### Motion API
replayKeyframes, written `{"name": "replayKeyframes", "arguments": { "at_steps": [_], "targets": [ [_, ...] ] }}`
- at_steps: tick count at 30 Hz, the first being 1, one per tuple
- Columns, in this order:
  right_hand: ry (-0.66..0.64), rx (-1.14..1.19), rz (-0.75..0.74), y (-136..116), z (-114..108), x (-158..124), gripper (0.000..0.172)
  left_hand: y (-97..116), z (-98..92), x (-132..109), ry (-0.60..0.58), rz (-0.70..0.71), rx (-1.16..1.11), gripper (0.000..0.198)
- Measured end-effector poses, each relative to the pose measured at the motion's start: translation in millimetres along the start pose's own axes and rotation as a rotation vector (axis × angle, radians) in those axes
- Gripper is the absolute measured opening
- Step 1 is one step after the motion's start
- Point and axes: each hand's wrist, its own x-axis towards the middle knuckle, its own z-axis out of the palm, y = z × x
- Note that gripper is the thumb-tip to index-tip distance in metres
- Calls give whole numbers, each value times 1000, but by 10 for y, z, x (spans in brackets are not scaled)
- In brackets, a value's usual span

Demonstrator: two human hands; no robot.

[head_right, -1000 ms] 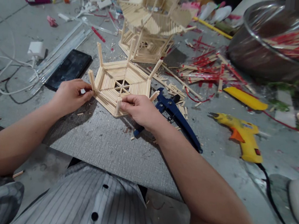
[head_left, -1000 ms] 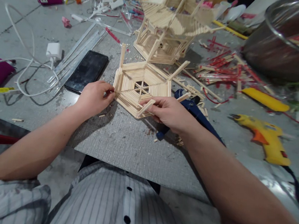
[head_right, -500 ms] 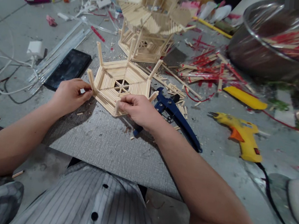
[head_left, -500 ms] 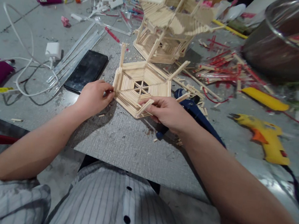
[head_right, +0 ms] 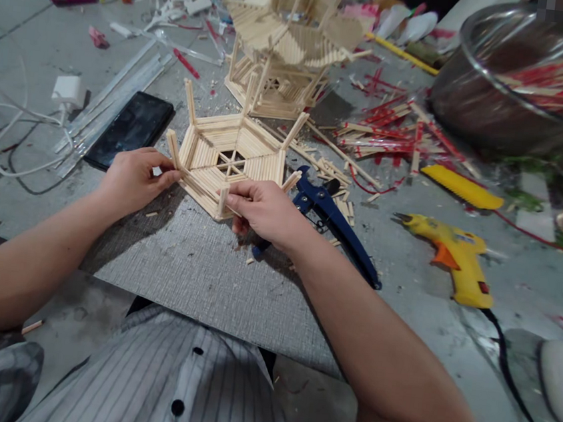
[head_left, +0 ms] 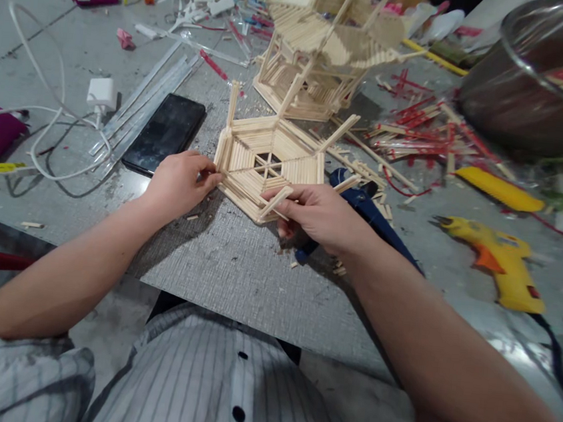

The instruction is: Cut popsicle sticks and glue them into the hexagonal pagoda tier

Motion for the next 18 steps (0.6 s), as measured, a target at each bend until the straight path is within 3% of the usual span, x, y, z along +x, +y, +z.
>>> {"name": "replayKeyframes", "arguments": {
  "at_steps": [6, 14, 18],
  "targets": [
    [-44, -29, 10, -11, -5, -14, 7, -9, 4, 1, 16, 11, 7, 26],
    [-41, -5, -49, 36, -13, -2, 19, -15, 2, -5, 21, 24, 8, 26],
    [-28, -12, -83, 64, 0, 10, 14, -17, 3, -1, 23, 26, 14, 25]
  ]
}}
